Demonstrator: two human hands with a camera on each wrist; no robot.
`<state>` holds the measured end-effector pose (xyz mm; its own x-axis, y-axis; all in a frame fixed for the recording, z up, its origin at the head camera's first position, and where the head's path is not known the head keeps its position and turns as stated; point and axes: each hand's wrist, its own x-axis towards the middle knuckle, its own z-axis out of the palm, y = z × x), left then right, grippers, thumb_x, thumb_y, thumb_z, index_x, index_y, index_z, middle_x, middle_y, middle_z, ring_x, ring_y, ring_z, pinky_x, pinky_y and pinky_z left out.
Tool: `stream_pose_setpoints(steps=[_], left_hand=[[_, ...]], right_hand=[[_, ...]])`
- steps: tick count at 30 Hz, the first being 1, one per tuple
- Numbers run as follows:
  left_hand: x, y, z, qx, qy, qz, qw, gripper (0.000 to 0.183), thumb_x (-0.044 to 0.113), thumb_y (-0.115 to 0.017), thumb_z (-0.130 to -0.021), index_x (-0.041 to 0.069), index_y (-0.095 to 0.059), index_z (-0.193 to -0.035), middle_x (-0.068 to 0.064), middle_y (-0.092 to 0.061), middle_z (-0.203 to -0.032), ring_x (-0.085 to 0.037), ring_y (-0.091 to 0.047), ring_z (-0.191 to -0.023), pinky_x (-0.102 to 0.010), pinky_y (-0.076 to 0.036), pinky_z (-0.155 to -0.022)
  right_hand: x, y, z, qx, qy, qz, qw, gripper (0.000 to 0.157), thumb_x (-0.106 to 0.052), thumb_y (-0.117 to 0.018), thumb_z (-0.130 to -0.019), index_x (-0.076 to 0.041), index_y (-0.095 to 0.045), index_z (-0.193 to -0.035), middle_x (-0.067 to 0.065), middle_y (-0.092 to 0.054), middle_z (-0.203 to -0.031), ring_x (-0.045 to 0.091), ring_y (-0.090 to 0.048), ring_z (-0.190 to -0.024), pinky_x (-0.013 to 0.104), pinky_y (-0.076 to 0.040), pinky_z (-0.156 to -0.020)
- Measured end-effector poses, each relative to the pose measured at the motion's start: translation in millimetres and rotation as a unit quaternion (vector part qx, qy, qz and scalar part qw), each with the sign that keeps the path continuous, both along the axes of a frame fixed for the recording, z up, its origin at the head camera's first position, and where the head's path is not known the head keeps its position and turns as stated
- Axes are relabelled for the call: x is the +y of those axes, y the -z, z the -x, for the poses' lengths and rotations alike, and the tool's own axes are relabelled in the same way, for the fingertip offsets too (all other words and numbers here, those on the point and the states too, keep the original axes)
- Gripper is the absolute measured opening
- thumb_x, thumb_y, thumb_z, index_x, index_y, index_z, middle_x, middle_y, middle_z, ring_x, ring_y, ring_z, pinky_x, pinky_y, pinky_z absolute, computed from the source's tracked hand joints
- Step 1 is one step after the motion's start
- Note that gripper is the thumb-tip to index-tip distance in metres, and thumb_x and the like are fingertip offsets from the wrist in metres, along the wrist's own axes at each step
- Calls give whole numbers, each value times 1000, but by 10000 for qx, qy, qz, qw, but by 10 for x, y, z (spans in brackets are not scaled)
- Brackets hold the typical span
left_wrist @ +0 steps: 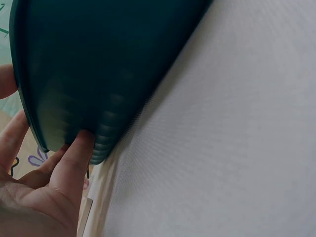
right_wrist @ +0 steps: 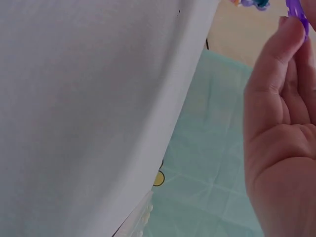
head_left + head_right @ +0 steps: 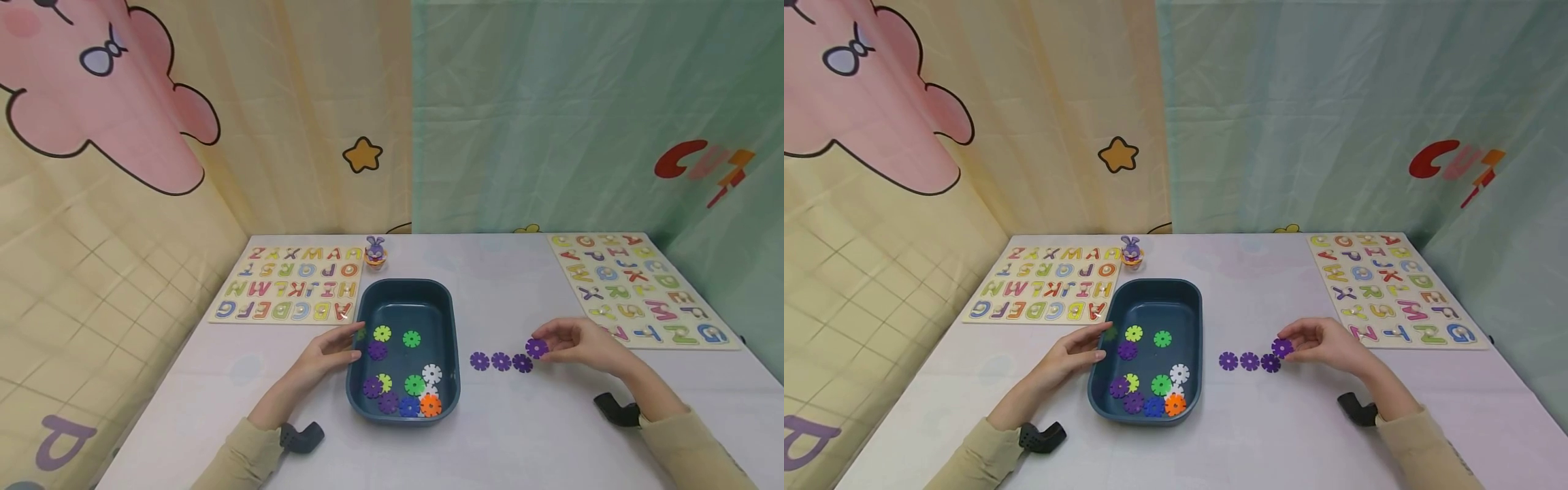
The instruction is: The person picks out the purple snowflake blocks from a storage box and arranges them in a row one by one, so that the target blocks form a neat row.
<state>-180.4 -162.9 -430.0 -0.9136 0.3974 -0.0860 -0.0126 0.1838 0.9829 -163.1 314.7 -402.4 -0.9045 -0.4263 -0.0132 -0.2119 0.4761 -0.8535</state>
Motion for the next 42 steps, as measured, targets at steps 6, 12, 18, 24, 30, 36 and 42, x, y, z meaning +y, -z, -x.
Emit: stream_pose_setpoints(steps=[6,12,18,24,30,36,42], left_hand=[[5,1,4,27,11,5,10000,57,21,-69,-86,14,-48,-138,-7,-35,-148,-31,-31,-136,-46,-31,-107],[18,0,11,44,8,25,10000,56,21,-69,-86,15,-48,-138,-6,-35,-148,-31,-31,-136,-46,-31,-107],[24,9,23,75,45,-9,10000,57,21,-68,-86,14,-47,-139,-7,-35,-148,-32,-31,-135,-47,-31,-107],[22,17,22,90,72,-51,9999,57,19,-68,-86,12,-46,-139,-8,-35,-148,-32,-30,-136,-47,-30,-108],[9,14,14,126,73,-76,9999,58,19,-68,-86,11,-46,-139,-8,-36,-147,-32,-31,-135,-46,-31,-107],[14,3,4,155,88,-99,9998,59,19,-68,-86,9,-45,-140,-9,-35,-147,-33,-31,-135,-46,-32,-107],[13,2,-5,161,91,-138,9997,60,18,-68,-86,8,-44,-140,-10,-35,-148,-34,-31,-135,-46,-31,-107]], right_hand=[[107,73,31,-353,-292,-89,9989,38,-12,-75,-78,4,-62,-109,12,-66,-96,14,-63,-79,26,-55,-67],[195,125,61,-542,-314,-433,9971,36,-14,-76,-78,2,-63,-108,9,-65,-91,13,-60,-75,24,-52,-65],[246,159,68,-355,-469,-561,9967,31,-15,-74,-80,-2,-64,-106,5,-65,-89,11,-59,-73,23,-50,-63],[242,171,57,-93,-472,-723,9962,26,-18,-75,-79,-7,-68,-102,0,-63,-83,10,-55,-70,22,-48,-60],[245,204,58,262,-521,-764,9954,25,-18,-77,-77,-8,-69,-99,-3,-61,-79,10,-54,-69,22,-47,-57],[236,210,59,322,-533,-793,9949,25,-17,-77,-77,-9,-69,-99,-2,-60,-79,9,-54,-69,22,-47,-57],[210,220,55,345,-623,-718,9949,25,-15,-77,-77,-9,-69,-100,0,-61,-82,9,-55,-70,22,-49,-58]])
